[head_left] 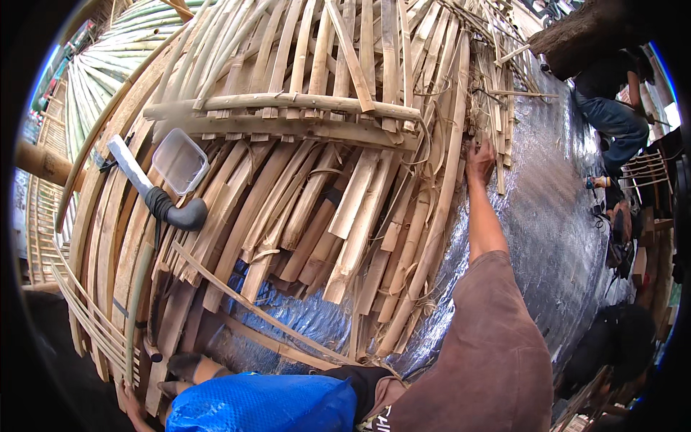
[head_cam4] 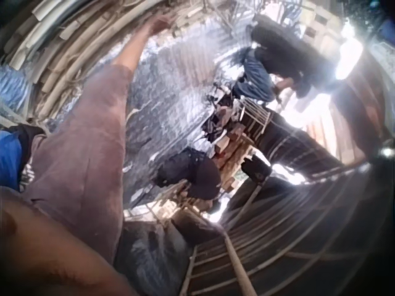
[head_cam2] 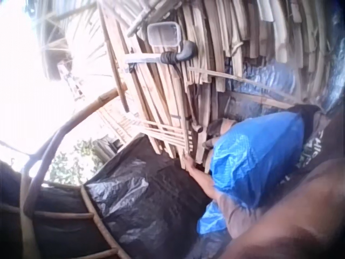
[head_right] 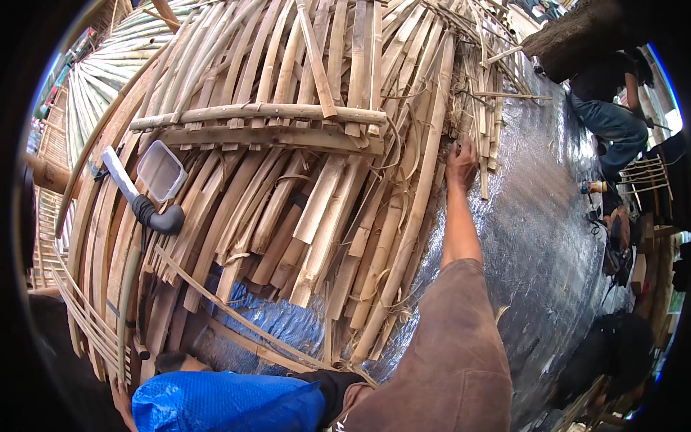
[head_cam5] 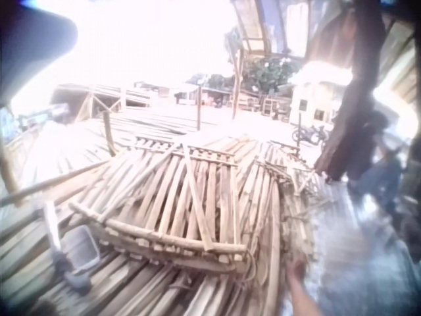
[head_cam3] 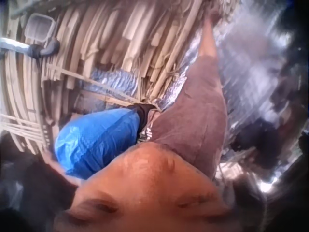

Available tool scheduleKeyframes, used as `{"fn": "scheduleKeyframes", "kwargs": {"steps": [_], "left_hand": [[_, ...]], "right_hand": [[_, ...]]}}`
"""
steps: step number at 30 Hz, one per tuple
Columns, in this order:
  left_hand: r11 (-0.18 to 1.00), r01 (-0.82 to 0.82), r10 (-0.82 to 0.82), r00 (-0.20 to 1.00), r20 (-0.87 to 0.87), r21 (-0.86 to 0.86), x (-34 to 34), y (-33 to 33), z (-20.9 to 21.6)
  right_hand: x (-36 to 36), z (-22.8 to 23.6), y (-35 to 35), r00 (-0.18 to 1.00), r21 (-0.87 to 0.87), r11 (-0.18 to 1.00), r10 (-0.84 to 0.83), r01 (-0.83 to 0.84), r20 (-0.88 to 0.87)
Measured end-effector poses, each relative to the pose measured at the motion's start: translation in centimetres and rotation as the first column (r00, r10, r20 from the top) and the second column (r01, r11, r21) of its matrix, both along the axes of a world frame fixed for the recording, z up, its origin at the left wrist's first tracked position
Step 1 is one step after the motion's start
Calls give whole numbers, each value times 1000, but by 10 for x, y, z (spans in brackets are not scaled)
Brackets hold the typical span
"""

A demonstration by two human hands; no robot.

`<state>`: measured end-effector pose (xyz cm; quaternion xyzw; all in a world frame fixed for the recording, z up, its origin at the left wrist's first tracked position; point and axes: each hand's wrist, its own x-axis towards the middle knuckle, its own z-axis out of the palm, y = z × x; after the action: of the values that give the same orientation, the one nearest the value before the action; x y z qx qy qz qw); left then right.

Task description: The person prepares bamboo strips by hand and using a large knife, first aligning bamboo slats and then shaving thin layers from a long bamboo strip.

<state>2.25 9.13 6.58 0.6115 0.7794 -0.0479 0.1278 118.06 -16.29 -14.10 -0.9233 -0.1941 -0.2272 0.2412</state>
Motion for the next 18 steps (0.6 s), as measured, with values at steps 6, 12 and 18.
{"fn": "scheduleKeyframes", "kwargs": {"steps": [6,12,18], "left_hand": [[994,23,-20,999,-34,107,-37,8,-14],[986,54,-58,998,23,156,-41,11,-18],[989,41,-25,994,-107,145,-71,-20,-6]], "right_hand": [[21,-4,6,993,12,993,-116,116,-3],[18,0,8,986,13,986,-166,166,-6],[14,-4,31,990,10,991,-135,135,-52]]}}
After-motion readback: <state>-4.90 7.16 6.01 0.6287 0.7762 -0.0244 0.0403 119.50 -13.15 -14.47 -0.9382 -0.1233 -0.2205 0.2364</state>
